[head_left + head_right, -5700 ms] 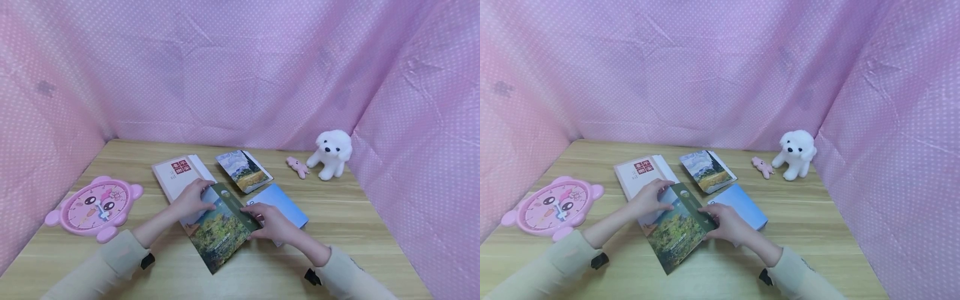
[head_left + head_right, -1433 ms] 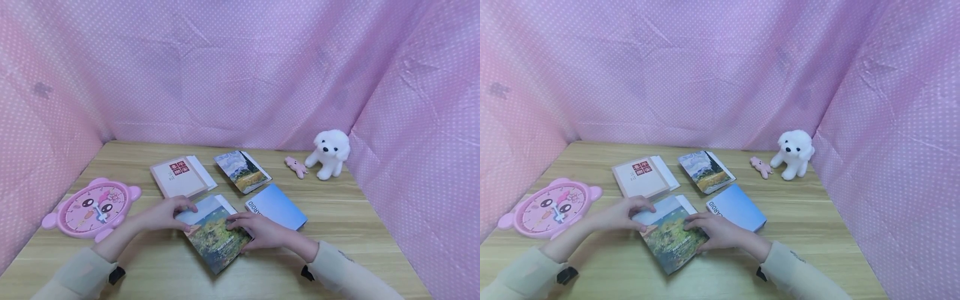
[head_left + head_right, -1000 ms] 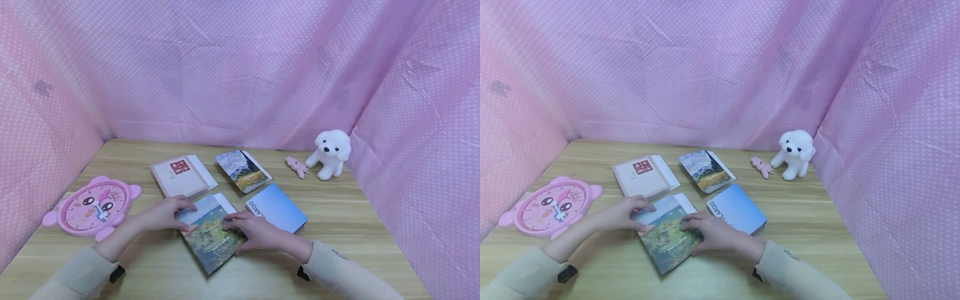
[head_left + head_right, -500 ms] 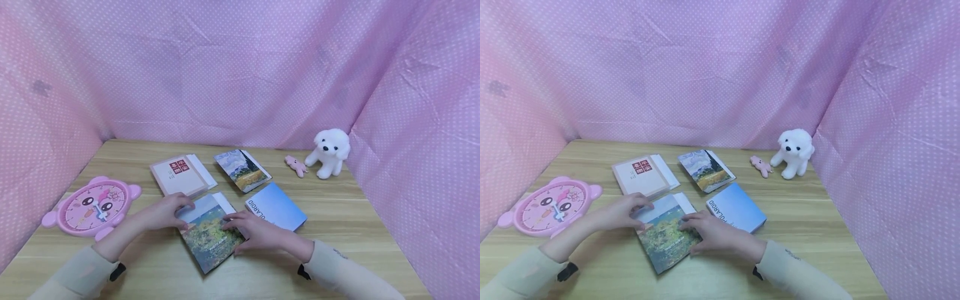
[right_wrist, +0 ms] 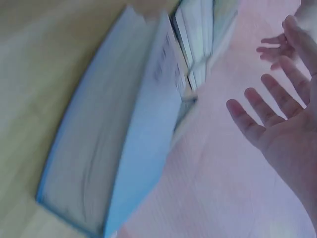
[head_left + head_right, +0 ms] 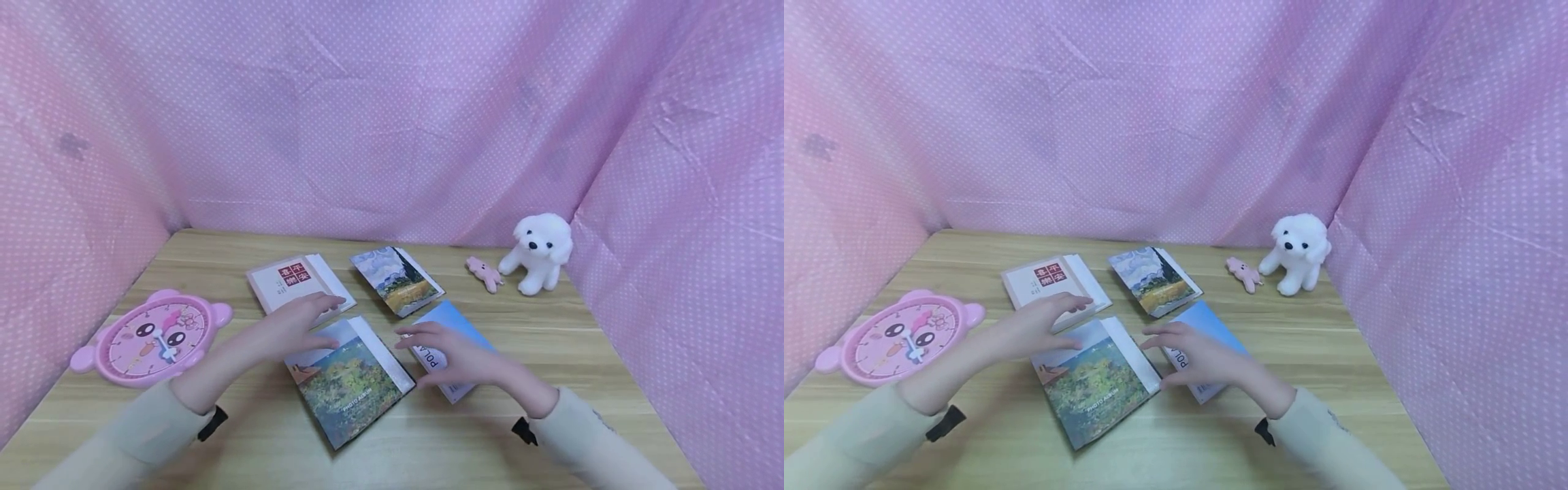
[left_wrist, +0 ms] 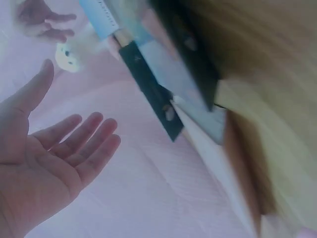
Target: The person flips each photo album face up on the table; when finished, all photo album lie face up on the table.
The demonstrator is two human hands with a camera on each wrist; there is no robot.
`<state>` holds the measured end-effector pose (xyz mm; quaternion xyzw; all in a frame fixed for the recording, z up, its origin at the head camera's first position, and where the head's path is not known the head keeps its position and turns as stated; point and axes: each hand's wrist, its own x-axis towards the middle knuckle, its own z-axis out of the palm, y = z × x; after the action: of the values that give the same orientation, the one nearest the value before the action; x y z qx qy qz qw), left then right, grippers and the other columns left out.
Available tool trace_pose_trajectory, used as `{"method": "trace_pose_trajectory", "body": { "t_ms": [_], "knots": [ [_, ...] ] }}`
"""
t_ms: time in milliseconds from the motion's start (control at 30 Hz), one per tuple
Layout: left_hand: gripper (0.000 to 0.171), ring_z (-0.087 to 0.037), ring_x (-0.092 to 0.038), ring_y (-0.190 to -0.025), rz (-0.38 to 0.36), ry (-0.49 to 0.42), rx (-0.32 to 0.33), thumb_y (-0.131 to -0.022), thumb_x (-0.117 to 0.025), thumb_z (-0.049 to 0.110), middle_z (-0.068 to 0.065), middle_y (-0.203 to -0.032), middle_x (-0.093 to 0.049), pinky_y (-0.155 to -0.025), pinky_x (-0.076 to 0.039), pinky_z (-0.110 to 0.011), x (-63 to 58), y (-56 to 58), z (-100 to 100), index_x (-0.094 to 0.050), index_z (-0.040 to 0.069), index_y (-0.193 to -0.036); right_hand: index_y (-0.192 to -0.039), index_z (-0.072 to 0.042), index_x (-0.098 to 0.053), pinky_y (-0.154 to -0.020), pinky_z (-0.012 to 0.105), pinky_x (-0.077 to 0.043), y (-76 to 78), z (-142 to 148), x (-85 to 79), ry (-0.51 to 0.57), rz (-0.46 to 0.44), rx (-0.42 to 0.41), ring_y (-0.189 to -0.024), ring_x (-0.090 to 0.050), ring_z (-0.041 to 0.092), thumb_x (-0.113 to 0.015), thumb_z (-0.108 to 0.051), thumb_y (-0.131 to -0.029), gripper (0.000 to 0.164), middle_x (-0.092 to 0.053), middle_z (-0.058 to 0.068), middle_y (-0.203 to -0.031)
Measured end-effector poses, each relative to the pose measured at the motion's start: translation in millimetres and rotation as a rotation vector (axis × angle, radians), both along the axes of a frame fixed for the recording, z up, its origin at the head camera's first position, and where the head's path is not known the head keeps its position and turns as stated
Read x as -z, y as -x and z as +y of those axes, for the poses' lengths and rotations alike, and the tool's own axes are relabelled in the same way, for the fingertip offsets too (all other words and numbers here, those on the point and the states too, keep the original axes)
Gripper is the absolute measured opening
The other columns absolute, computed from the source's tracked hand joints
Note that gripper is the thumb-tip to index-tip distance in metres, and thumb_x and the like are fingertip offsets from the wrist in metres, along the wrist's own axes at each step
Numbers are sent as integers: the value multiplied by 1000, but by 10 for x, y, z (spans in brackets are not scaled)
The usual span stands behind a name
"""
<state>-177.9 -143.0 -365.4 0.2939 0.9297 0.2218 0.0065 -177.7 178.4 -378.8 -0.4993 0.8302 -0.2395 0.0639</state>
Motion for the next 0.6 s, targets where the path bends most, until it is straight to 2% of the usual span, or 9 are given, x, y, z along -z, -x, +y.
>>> {"method": "trace_pose_trajectory", "body": {
  "t_ms": [133,267,400,600],
  "knots": [
    [77,-31,-53,-119,47,-4,23,-78,-73,44,-15,-129,-56,-100,-44,-45,-93,47,165,-46,2,-136,-130,-13,-55,-103,47,-40,45,173,-99,58,9,0,-131,-40,28,-79,-26,-75,61,-44,5,-144],
    [80,-30,-48,-125,0,-31,15,-78,-74,43,-15,-137,-50,-104,-41,-45,-142,101,352,-42,5,-140,-132,-17,-53,-106,48,-37,91,348,-161,48,-3,18,-135,-37,27,-79,-25,-77,61,-41,1,-147],
    [80,-29,-41,-132,-56,-20,23,-79,-72,46,-14,-143,-44,-109,-35,-43,-130,178,532,-40,7,-142,-134,-21,-52,-109,41,-35,150,523,-183,61,-5,26,-136,-35,27,-80,-23,-75,66,-41,4,-147],
    [83,-29,-35,-136,-83,1,68,-78,-72,48,-13,-145,-42,-111,-32,-43,-89,286,823,-39,7,-143,-138,-20,-48,-109,22,-31,213,798,-200,58,-28,76,-136,-36,25,-81,-19,-73,73,-40,10,-148]
  ]
}}
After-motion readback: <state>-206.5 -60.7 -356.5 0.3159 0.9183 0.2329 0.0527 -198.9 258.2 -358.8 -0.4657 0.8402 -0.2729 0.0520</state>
